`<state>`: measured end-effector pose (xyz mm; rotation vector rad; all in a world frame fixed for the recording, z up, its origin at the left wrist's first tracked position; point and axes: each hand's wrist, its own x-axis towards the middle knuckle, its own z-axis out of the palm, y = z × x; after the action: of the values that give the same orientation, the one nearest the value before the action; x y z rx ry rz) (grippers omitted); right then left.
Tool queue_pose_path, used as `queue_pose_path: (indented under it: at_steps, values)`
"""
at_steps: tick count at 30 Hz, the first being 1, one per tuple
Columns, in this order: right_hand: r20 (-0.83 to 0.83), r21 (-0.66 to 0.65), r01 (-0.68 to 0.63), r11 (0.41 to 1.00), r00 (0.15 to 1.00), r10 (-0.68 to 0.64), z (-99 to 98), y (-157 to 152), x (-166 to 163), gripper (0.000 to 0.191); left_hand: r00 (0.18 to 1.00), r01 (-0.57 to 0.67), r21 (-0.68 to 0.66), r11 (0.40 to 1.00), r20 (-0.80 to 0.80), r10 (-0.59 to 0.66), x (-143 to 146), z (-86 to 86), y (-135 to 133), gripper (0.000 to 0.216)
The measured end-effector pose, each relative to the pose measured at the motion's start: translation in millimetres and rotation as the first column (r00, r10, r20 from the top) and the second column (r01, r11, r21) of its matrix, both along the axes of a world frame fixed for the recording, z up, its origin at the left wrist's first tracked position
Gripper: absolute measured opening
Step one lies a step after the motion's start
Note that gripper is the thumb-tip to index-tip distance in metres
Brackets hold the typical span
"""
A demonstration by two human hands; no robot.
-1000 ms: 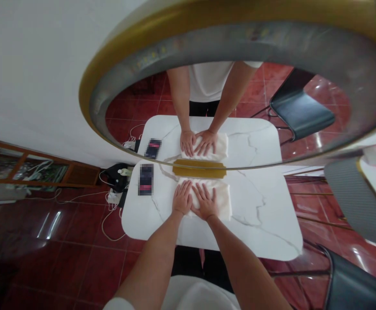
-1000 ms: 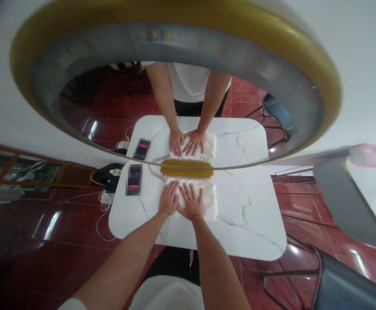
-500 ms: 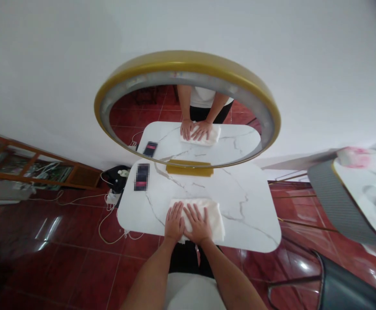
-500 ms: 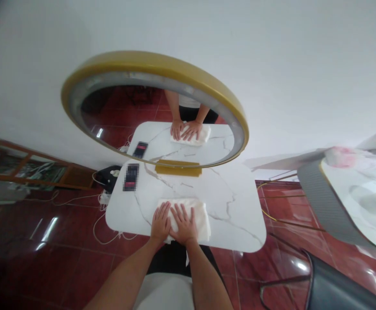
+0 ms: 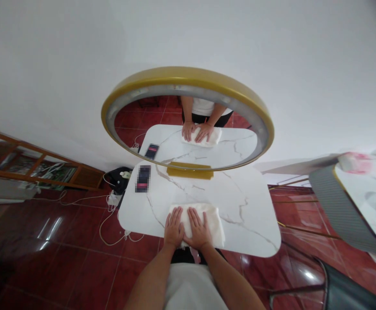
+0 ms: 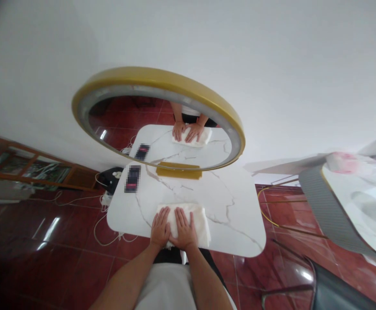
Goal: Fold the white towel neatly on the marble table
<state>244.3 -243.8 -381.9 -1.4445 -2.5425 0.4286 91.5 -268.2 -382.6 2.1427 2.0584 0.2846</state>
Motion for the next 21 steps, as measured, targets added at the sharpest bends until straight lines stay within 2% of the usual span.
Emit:
queue_pose_path:
  at_steps: [8, 16, 21]
  values:
    - [0.022, -0.029, 0.013, 0.999, 1.0, -0.013, -1.0, 11, -8, 0.086, 0.999, 0.035, -0.019, 0.999, 0.035, -0.035, -8, 1.7, 12, 0.063]
    - [0.067, -0.007, 0.051, 0.999, 0.996, -0.051, 0.8, 53, -26, 0.087, 0.993, 0.1, -0.036, 0.994, 0.065, -0.097, -27, 3.6, 64, 0.063]
    - [0.072, 0.009, 0.071, 0.997, 0.995, -0.071, 2.1, 79, -35, 0.086, 0.992, 0.097, -0.019, 0.995, 0.089, -0.095, -34, 4.8, 92, 0.062]
